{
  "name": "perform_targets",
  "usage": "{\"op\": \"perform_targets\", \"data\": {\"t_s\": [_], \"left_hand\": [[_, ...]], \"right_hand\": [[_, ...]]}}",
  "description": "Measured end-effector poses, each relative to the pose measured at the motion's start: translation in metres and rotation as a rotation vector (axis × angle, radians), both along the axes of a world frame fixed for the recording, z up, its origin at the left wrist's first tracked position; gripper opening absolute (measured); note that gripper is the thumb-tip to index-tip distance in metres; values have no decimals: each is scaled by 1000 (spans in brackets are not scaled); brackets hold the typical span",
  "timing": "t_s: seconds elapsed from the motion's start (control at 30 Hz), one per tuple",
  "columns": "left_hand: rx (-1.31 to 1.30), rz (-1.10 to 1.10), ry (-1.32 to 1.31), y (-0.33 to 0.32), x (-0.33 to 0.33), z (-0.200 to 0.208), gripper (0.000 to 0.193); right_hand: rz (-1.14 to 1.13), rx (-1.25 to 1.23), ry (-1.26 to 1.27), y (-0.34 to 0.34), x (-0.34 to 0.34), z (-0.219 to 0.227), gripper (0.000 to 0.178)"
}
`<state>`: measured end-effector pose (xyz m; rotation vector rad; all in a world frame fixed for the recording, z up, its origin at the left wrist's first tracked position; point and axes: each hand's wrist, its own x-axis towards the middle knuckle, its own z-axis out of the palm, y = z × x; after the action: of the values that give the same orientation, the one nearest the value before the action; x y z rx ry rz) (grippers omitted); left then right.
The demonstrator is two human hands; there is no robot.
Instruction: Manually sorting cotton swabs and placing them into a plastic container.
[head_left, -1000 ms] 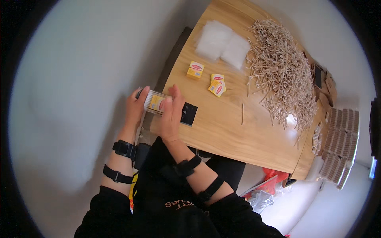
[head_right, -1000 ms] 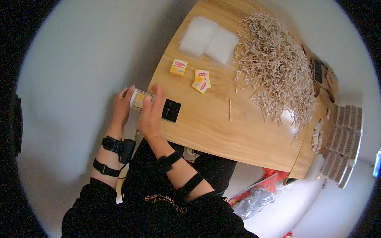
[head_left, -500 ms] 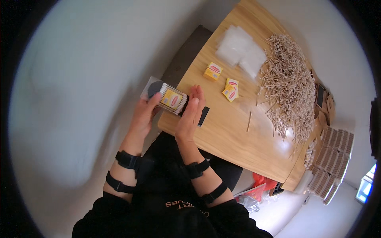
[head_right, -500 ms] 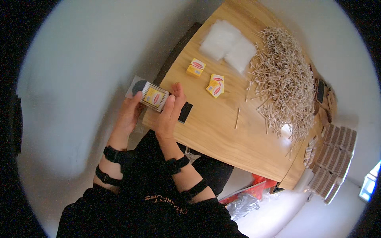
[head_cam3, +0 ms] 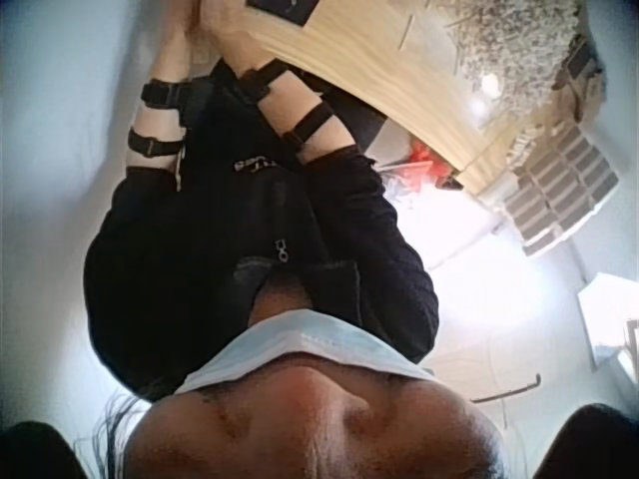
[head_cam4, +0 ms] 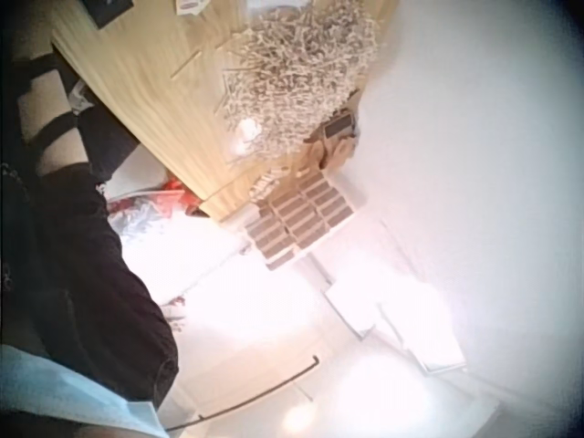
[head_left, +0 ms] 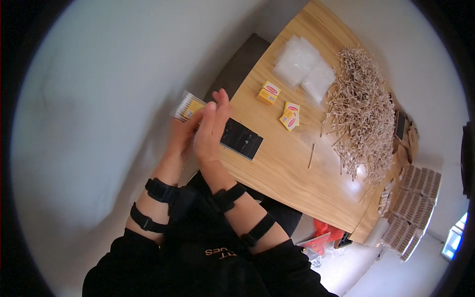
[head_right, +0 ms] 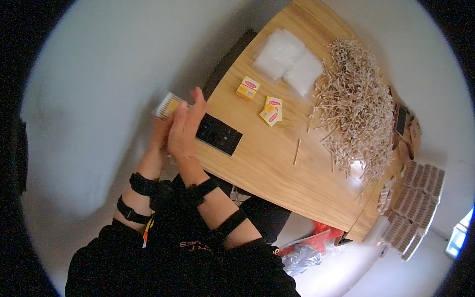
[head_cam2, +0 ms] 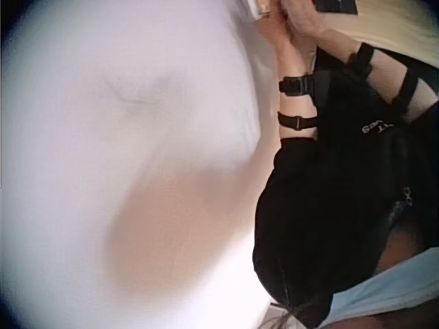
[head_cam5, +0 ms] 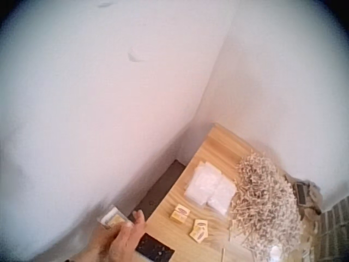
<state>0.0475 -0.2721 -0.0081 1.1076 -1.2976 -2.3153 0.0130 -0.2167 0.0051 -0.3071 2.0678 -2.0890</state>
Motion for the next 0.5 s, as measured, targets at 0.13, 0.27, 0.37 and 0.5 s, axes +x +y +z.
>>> {"op": "perform_targets", "data": {"t_s": [0.13, 0.27, 0.37, 0.5], "left_hand": [[-238, 92, -141, -20, 7, 48, 32], [-239, 80, 46, -19, 25, 81, 33], [-29, 36, 200, 6, 26, 95, 32], [289, -136, 285, 44, 40, 89, 29]], "right_hand": [[98, -122, 61, -23, 7, 31, 56], [141, -286, 68, -8, 16, 82, 57], [263, -470, -80, 40, 9, 90, 50], [414, -333, -162, 121, -12, 85, 34]]}}
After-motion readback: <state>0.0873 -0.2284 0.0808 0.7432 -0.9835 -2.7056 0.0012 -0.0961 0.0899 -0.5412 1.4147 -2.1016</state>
